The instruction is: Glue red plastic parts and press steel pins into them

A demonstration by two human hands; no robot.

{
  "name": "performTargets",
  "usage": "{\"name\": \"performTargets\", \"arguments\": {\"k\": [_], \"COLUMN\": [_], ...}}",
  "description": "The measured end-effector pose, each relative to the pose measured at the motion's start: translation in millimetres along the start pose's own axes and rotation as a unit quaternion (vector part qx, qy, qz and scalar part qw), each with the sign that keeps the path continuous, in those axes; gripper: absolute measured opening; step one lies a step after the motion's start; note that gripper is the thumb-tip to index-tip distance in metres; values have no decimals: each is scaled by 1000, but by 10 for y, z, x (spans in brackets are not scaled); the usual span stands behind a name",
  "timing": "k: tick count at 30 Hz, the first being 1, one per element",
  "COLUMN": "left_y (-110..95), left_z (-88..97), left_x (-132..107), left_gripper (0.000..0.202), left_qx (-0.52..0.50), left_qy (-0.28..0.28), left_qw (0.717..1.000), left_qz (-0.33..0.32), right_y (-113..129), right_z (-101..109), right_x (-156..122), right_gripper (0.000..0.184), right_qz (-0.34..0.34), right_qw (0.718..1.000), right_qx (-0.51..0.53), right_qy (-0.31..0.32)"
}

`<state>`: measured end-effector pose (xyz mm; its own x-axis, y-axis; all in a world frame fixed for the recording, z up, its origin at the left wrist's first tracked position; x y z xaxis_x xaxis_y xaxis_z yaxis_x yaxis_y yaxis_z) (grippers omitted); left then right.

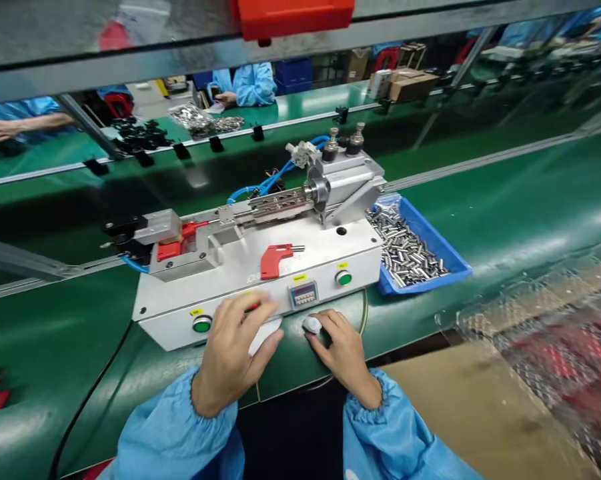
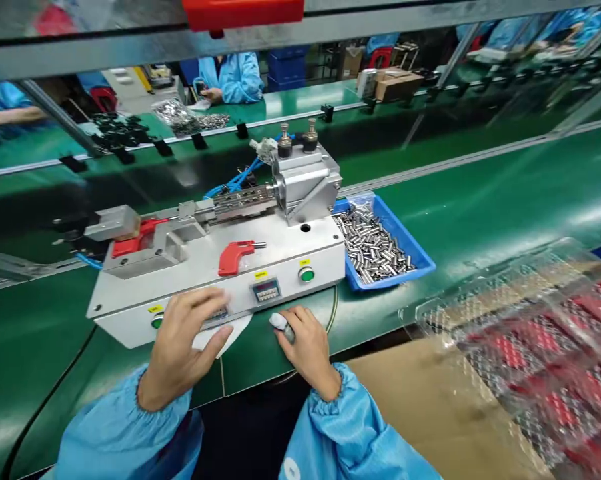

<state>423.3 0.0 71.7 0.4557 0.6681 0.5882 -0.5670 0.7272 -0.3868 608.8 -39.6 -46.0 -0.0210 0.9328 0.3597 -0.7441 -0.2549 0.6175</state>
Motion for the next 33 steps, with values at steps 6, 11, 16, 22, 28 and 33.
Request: {"name": "performTargets", "arguments": {"k": [6, 11, 16, 22, 28, 33], "left_y": [110, 174, 91, 86, -34, -56], "left_z": [-251, -380, -169, -214, -578, -654], "left_x": [565, 614, 527, -112, -636, -747], "left_gripper": [55, 44, 30, 27, 37, 37], "left_qx": [130, 160, 28, -422, -622, -641], "left_qy": [47, 52, 3, 131, 156, 149], "left_qw": [990, 986, 1000, 862, 649, 621], "left_qz": [1, -13, -4, 249, 410, 426], "right_y": [22, 13, -42, 160, 556, 684], "right_z": [35, 28, 10, 399, 568, 358], "right_x": [16, 17, 17, -114, -76, 18], "right_gripper": [14, 16, 19, 37, 25, 5], "right_qz": [16, 31, 23, 1, -36, -68], "right_qw": [1000, 999, 1000, 989, 936, 910], "right_qx": [-12, -10, -9, 123, 341, 408], "right_qy": [-11, -15, -10, -78, -74, -36]}}
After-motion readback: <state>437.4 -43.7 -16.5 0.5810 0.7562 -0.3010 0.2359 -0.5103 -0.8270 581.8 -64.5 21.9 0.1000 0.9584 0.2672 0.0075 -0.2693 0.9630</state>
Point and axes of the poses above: each hand's wrist, its own x-axis towards the middle knuckle, its own z-axis out of the back of the hand, y = z × x, the point moved 8 cm from there along x, towards the middle knuckle, and after that the axes turned 2 degrees about z, right-handed, at the moved point
